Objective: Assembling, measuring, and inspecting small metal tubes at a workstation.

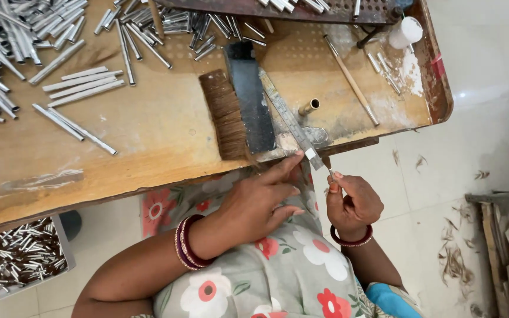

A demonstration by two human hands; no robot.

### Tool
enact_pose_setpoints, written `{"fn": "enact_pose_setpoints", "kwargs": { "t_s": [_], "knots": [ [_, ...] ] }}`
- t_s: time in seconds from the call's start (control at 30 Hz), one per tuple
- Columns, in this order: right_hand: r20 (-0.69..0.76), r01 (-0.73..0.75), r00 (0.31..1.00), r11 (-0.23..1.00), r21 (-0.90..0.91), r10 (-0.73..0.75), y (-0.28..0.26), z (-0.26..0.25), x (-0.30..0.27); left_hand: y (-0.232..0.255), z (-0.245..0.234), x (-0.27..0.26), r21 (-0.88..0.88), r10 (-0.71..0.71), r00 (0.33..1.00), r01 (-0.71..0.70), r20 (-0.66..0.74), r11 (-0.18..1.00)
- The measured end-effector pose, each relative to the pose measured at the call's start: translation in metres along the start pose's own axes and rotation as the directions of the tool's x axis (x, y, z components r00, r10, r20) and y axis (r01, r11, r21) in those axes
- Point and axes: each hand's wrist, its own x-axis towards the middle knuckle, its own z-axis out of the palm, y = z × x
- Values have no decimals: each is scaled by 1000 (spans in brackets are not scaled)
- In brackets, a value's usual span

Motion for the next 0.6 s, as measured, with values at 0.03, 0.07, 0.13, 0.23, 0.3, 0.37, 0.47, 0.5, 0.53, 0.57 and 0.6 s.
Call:
{"fn": "enact_pose_setpoints", "kwargs": {
  "t_s": [0.03, 0.07, 0.13, 0.23, 0.3, 0.37, 0.47, 0.5, 0.53, 0.57, 0.6],
  "knots": [
    [4, -7, 1000, 1000, -3, 7, 2, 0, -1, 0, -1, 6, -6, -4, 1000, 4, 3, 1000],
    [18, -3, 1000, 1000, -21, 3, 3, 1, -2, 0, -1, 12, 85, -51, 994, 43, 101, 995],
    [32, -7, 999, 999, -39, 8, 4, 2, -2, -3, -1, 17, 177, -109, 974, 74, 198, 981],
    [64, 22, 998, 999, -32, -20, 5, 3, 6, -13, 5, 17, 255, -140, 964, 80, 226, 964],
    [94, 45, 994, 999, 2, -45, 6, 3, 9, -21, 9, 15, 221, -84, 981, 43, 177, 974],
    [109, 47, 993, 999, -13, -45, 5, 1, 13, -23, 10, 15, 204, -85, 980, 47, 179, 978],
    [131, 51, 990, 998, -40, -45, 3, -1, 16, -17, 3, 19, 162, -91, 978, 61, 187, 985],
    [136, 53, 990, 997, -51, -46, 2, -2, 18, -13, -2, 22, 138, -96, 976, 69, 196, 988],
    [133, 48, 990, 997, -56, -41, 0, -6, 19, -7, -7, 20, 136, -93, 975, 67, 202, 988],
    [130, -12, 991, 999, -30, 15, 1, -6, 23, -3, -16, 20, 61, -25, 979, 13, 202, 998],
    [130, -71, 989, 997, -3, 71, 0, -8, 28, 3, -25, 20, -14, 43, 979, -41, 198, 999]
  ]
}}
